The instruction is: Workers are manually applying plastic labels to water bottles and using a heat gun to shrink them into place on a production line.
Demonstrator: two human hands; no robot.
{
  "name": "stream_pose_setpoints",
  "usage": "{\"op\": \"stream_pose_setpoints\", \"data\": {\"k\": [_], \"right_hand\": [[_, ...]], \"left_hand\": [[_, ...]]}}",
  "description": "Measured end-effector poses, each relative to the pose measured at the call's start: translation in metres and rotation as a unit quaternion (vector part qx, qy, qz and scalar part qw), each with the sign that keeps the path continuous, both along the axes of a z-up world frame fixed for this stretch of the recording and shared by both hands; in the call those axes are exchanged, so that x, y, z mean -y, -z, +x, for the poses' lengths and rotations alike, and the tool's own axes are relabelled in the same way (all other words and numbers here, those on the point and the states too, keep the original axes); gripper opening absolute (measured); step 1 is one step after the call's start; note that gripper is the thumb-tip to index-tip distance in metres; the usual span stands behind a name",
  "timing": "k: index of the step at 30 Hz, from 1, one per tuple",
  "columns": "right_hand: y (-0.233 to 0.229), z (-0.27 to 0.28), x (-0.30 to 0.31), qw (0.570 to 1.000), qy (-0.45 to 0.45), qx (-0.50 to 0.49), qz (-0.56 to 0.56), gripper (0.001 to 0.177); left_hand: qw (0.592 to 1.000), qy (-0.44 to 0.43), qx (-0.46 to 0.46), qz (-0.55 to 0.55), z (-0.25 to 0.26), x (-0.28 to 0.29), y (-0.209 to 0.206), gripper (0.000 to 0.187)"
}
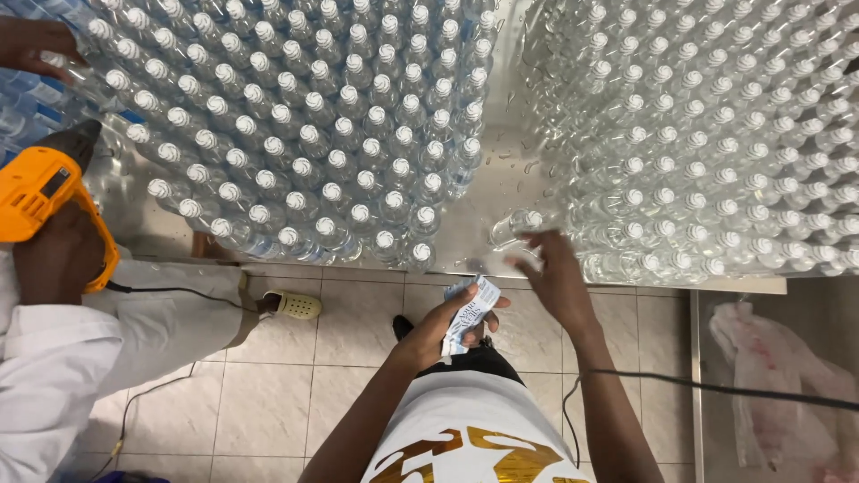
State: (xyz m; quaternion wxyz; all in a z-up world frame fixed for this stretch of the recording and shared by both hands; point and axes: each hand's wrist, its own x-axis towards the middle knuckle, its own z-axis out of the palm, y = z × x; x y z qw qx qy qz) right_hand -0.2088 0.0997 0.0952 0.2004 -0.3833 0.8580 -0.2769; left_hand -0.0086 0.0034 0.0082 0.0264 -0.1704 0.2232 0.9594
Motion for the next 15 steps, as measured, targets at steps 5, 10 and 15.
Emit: {"op": "stream_pose_setpoints", "data": {"k": [5, 10, 15], "right_hand": [[0.021, 0.008, -0.02, 0.951, -0.014, 0.295, -0.091, 0.043], [0.029, -0.016, -0.03, 0.943, 0.008, 0.316, -0.106, 0.066], [0.038, -0.039, -0.036, 0.934, -0.006, 0.344, -0.096, 0.046]], "left_hand": [[1.0, -0.007, 0.001, 0.007, -0.012, -0.005, -0.011, 0.065], [1.0, -0.006, 0.009, -0.025, -0.029, -0.019, -0.009, 0.061], [0.999, -0.028, 0.029, -0.03, -0.045, -0.031, 0.001, 0.061]]}}
